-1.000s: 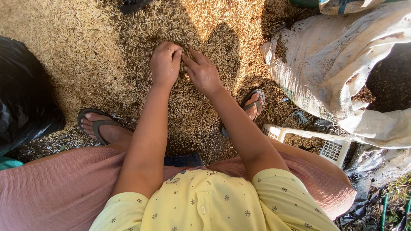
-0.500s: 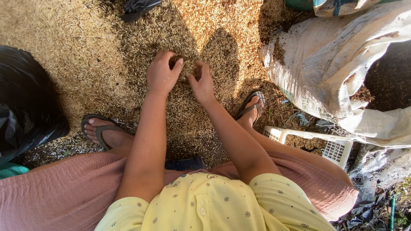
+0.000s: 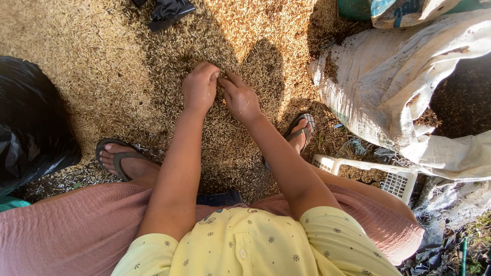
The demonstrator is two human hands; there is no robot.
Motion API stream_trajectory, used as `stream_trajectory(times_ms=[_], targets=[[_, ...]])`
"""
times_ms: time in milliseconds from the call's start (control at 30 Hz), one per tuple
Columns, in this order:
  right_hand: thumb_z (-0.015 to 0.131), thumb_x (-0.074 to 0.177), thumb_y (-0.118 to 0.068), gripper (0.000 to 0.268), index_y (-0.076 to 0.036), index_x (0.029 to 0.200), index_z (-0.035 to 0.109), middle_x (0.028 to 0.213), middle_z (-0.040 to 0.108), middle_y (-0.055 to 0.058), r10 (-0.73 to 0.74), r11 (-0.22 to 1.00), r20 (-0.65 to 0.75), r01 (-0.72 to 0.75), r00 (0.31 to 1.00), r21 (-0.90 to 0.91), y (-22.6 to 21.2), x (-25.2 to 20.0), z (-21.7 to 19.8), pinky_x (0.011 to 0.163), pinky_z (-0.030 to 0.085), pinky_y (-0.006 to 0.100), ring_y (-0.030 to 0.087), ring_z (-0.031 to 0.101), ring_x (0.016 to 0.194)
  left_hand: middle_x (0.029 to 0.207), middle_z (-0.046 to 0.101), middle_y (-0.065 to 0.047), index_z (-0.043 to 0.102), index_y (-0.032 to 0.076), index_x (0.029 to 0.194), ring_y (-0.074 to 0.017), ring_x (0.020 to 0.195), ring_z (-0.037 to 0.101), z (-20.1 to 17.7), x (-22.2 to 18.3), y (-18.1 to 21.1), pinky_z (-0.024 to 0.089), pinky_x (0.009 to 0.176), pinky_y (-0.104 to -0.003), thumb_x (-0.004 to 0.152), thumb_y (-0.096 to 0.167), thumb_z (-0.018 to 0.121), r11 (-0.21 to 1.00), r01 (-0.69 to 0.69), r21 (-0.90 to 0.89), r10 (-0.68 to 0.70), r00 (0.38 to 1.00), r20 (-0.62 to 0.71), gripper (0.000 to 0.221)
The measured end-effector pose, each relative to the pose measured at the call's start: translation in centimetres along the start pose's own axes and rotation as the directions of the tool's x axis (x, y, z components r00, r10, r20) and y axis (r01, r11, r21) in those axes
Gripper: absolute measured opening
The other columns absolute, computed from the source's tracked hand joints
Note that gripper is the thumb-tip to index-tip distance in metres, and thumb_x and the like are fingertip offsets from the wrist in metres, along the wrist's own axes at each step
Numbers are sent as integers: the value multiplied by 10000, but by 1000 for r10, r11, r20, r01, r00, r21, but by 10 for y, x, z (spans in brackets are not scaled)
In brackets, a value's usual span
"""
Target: The person scoops dried material from a large pile on the ground and fills small black plastic pouches by hand. The filled pouches are then placed into a white plastic crate. The person repeats this process continuously.
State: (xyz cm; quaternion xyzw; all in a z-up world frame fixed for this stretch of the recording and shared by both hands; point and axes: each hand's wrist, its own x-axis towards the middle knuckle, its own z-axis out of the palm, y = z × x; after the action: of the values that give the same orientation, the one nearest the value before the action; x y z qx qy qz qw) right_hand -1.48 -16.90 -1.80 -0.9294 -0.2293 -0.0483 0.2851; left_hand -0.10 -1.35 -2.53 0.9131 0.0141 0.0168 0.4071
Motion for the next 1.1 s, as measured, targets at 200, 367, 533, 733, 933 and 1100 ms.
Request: stream_trajectory(times_ms=[200, 367, 533, 733, 933, 1100], targets=[[631, 975, -96, 266, -50, 1232, 680, 1353, 630, 215, 116, 972, 148, -143, 982, 186, 5, 3, -7, 900, 634, 392, 326, 712, 1107, 1035, 723, -64, 710, 100, 976, -263, 871, 714, -9, -15, 12, 567, 704, -380, 953, 117, 702, 998, -57, -25, 50, 977, -209, 29], [751, 911, -210, 564, -22, 1347, 447, 1266, 618, 196, 375, 747, 401, -529, 836, 404, 11, 10, -19, 965, 574, 404, 313, 665, 1142, 944, 702, -94, 644, 107, 1162, -263, 842, 711, -26, -19, 18, 556, 730, -435, 933, 360, 705, 927, 328, 182, -345, 936, 67, 347], [820, 810, -255, 611, -47, 1298, 517, 1194, 671, 176, 415, 867, 380, -486, 827, 112, 10, 17, 4, 891, 583, 449, 281, 690, 1006, 915, 717, -98, 553, 129, 1345, -263, 823, 722, -20, -17, 17, 569, 731, -433, 951, 375, 656, 874, 418, 249, -473, 850, 232, 476], [695, 905, -455, 748, -125, 1505, 395, 1141, 660, 126, 369, 685, 673, -678, 640, 269, 24, 32, -14, 785, 603, 425, 258, 704, 901, 873, 740, -108, 590, 152, 1354, -273, 787, 736, -9, -12, 5, 576, 671, -440, 1005, 340, 619, 865, 402, 300, -475, 848, 235, 397], [569, 1029, -393, 501, -141, 1462, 569, 878, 711, 155, 402, 899, 478, -436, 781, -44, 14, 32, 1, 791, 570, 433, 267, 703, 819, 838, 741, -140, 656, 178, 1339, -318, 760, 731, 0, -15, -3, 572, 629, -459, 995, 287, 633, 884, 274, 379, -336, 936, 106, 361], [582, 1022, -319, 401, -96, 1346, 666, 837, 697, 142, 352, 923, 155, -370, 923, 105, 23, 5, 29, 774, 576, 448, 284, 699, 799, 904, 749, -123, 630, 165, 1396, -302, 843, 749, 2, -15, 4, 593, 746, -467, 1066, 376, 562, 866, 320, 384, -413, 891, 189, 398]])
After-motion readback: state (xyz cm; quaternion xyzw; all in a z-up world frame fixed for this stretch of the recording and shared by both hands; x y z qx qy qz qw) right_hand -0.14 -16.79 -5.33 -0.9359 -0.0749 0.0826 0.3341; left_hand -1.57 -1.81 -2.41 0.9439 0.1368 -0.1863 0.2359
